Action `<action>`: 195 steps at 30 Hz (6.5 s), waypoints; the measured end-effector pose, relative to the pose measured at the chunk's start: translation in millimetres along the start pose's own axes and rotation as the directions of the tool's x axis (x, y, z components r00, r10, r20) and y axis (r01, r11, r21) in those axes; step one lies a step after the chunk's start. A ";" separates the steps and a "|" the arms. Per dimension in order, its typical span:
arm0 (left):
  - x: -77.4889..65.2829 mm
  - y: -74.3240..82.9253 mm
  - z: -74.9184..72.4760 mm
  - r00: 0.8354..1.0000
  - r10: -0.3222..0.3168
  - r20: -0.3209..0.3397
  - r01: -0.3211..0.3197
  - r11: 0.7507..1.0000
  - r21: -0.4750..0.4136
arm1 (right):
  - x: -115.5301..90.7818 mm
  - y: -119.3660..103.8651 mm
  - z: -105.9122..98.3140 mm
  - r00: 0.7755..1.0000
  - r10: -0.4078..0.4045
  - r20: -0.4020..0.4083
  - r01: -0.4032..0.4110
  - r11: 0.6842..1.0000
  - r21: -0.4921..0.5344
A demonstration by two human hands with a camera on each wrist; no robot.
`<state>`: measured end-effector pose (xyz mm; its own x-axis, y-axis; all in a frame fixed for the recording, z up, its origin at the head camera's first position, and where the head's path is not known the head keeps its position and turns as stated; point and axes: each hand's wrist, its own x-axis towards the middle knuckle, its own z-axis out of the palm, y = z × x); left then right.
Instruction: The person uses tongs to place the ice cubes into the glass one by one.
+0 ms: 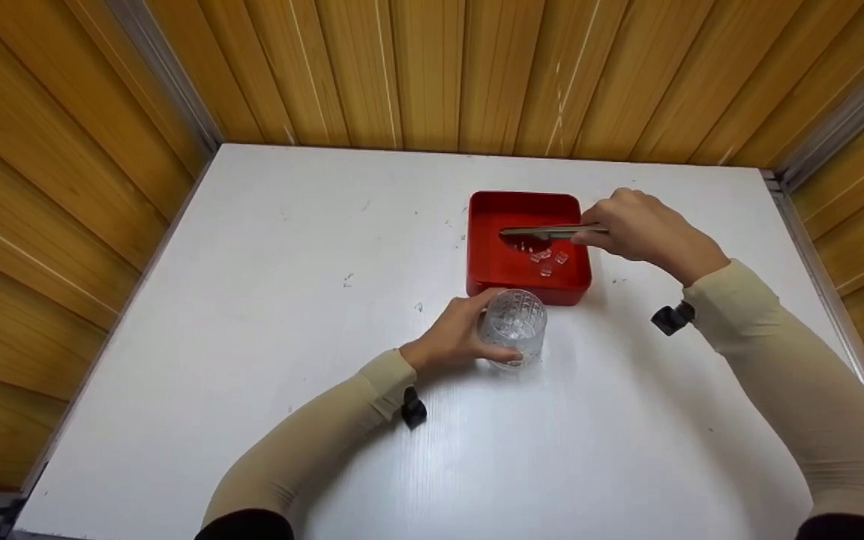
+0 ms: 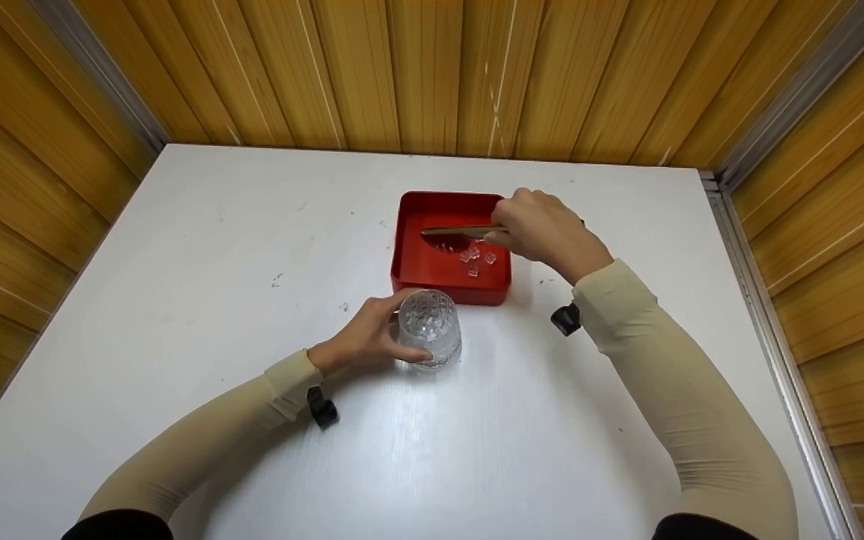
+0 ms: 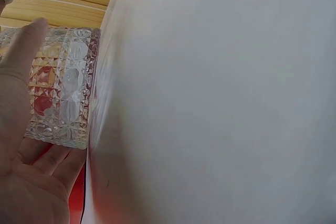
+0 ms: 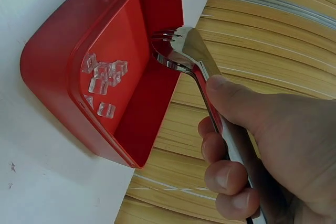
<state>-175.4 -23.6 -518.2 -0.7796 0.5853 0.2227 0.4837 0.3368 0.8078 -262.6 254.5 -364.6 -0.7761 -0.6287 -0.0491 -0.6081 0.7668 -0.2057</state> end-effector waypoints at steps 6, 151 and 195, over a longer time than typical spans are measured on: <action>-1.6 -1.4 2.0 0.999 0.032 -0.008 -0.031 0.999 0.016 | -17.3 -5.6 -0.2 0.998 -0.024 -0.060 0.024 1.000 -0.001; 1.0 -2.0 -0.6 1.000 0.015 0.009 -0.015 1.000 0.002 | -31.3 13.9 9.1 1.000 0.016 0.008 -0.016 0.998 -0.068; 1.0 -4.0 -0.4 0.999 0.044 -0.003 -0.044 0.999 0.013 | -17.9 7.9 10.4 0.984 0.102 0.143 -0.085 0.989 -0.117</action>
<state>-178.2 -24.7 -521.0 -0.7589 0.5970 0.2601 0.5227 0.3203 0.7901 -251.8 270.5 -375.6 -0.8020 -0.5595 -0.2091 -0.5551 0.8274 -0.0852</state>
